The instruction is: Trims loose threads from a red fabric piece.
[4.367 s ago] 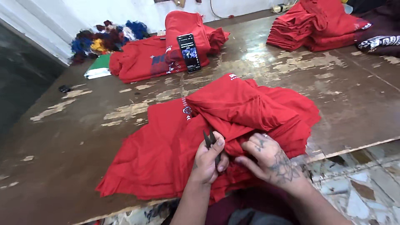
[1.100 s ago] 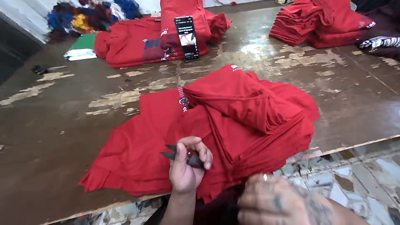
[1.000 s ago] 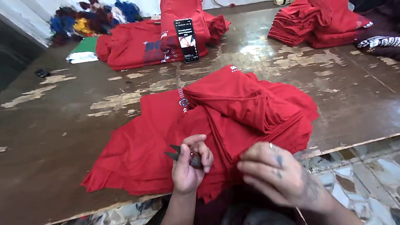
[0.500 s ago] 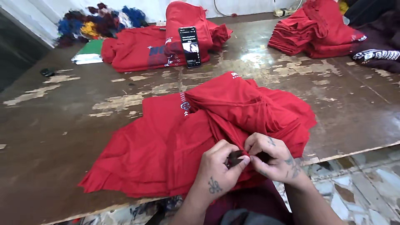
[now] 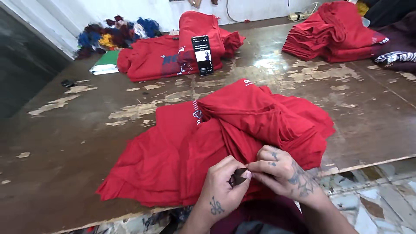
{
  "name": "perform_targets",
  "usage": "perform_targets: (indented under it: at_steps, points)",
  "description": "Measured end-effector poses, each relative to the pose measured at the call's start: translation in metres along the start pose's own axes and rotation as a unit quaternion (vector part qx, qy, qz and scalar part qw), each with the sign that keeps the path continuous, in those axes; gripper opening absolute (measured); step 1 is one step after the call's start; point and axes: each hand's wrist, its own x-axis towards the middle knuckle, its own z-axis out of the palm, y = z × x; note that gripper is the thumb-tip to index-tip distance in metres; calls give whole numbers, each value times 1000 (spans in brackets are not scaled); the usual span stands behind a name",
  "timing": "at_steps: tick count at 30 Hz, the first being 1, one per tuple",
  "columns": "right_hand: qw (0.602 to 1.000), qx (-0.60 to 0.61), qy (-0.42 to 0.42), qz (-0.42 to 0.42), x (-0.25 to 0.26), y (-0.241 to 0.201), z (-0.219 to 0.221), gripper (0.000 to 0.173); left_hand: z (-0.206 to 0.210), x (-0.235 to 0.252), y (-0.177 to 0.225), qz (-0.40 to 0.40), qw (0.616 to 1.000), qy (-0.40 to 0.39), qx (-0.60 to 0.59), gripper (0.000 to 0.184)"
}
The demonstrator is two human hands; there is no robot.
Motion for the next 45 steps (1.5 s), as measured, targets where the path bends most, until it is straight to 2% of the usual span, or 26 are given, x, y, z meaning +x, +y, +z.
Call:
perform_targets:
  at_steps: [3,6,8,10,12,15,19,23,25,27,29,31,33,35,38,40,42,43,44,45]
  points:
    - [999,-18,44,-11,-6,-6,6,17,0,-2,4,20,999,-15,-20,19]
    - [992,-2,121,-42,-22,-9,12,15,-9,0,6,62,992,-95,-51,21]
    - [988,12,145,-48,-34,-11,13,14,-16,2,12,59,991,-118,36,25]
    - [988,33,146,-30,-34,-17,9,15,-22,5,14,47,979,-116,160,40]
    - [986,64,152,-9,-20,-23,5,20,-26,9,14,64,966,-113,222,36]
    - [986,69,155,8,-15,-27,2,17,-27,10,15,109,954,-120,250,30]
    - [984,46,165,-42,-43,-13,12,13,-22,7,14,131,950,-111,260,29]
    - [986,46,151,-49,-44,-12,13,14,-24,9,15,98,951,-75,283,32]
    - [989,50,132,-49,-48,-17,13,13,-26,17,16,69,970,-47,228,35]
    - [992,85,75,-49,-51,-35,14,15,-26,30,17,61,990,-43,121,35]
    - [987,154,-9,-55,-44,-58,15,19,-19,44,14,49,996,-69,32,40]
    - [981,160,-92,-58,-42,-66,13,21,-11,52,6,1,990,-132,42,45]
    - [990,108,-67,-65,-49,-62,6,20,-7,54,-1,-41,972,-219,67,36]
    - [996,71,8,-58,-53,-54,-10,24,-4,55,-6,-47,967,-239,72,28]
    - [995,27,85,-41,-37,-35,-25,43,-3,49,-10,-63,982,-176,17,27]
    - [998,-11,65,25,-20,-14,-20,67,0,45,-11,-74,992,-86,-52,23]
    - [991,-68,45,106,-6,-1,-6,82,4,39,-10,-90,977,-1,-192,14]
    - [989,-87,42,114,-1,-1,-2,81,7,37,-8,-110,954,28,-278,11]
    - [989,-99,43,105,3,-2,0,72,9,35,-6,-133,924,47,-354,12]
    - [990,-105,48,86,3,-2,2,55,10,33,-5,-155,898,58,-407,14]
